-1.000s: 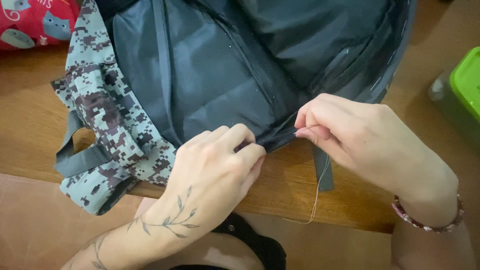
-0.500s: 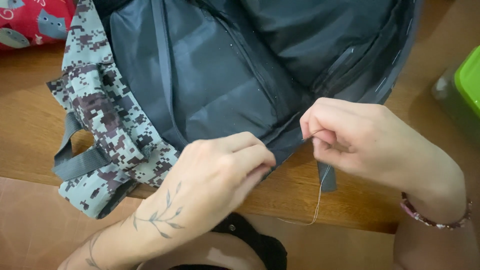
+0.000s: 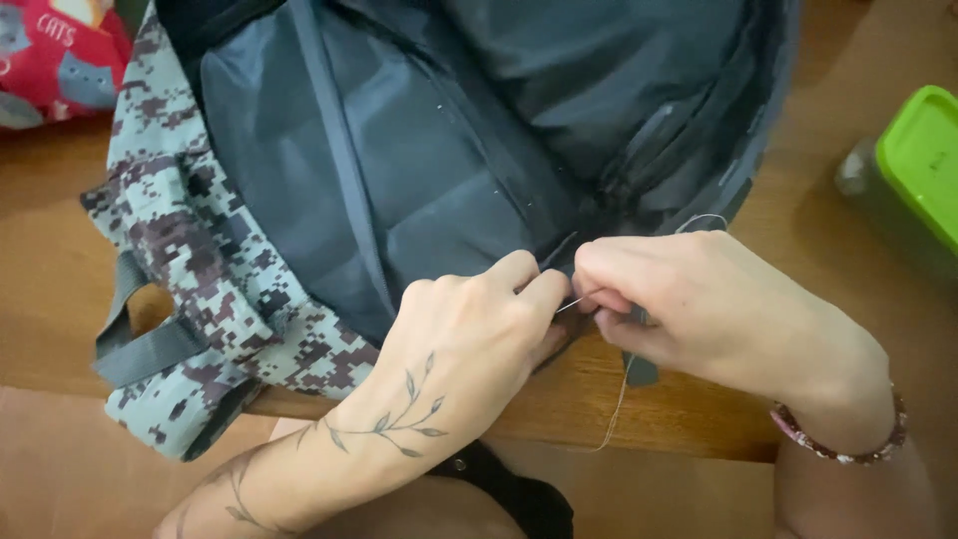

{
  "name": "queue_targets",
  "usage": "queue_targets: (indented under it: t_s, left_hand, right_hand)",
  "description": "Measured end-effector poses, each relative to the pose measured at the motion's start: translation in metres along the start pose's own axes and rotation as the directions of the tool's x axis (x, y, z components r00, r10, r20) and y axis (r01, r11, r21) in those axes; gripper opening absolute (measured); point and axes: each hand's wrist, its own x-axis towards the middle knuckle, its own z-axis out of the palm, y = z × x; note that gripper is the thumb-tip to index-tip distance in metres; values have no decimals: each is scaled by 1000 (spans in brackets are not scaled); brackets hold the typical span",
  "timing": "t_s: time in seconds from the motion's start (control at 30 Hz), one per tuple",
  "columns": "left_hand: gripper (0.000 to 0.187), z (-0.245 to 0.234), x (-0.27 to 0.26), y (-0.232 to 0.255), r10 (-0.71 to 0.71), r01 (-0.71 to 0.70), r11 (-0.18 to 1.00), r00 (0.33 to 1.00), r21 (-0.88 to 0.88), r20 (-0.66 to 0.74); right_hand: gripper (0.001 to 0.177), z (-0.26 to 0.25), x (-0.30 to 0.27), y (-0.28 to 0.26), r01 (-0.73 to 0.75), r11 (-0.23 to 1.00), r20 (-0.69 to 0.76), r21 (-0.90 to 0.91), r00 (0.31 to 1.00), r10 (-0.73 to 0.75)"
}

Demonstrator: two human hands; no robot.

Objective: The person threads a needle and sews a gray strap onto a camouflage backpack.

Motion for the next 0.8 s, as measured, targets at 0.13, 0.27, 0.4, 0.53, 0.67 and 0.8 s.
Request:
queue_targets:
  t_s: [0.13,0.27,0.4,0.53,0.67,0.8]
  left_hand:
    - [36,2,6,1,-41,42,998,999,-35,28]
    - [17,-7,11,-9,-67,88,989,985,-123,162]
    - [14,-15,12,-16,-18,70,959,982,-276,186]
    - [15,-14,10,-16,-15,57,977,979,-205,201]
    - [9,-18,10,-13,-10,12,973,1000,-231,10]
    - [14,-33,18,-14,4,-1,989,1000,-151,20]
  right_hand:
    - [11,-9,-6,0,1,999,-80,52,997,3]
    - [10,-11,-12,4,57,997,-254,61,966,-40]
    - [17,-10,-14,9,77,997,-251,16,965,-71]
    - [29,-9,-13,10,44,999,-230,30,973,-36]
    - [31,-8,-11,4,67,996,-249,59,967,-51]
    - [19,-1,-6,2,111,993,-307,42,947,-93]
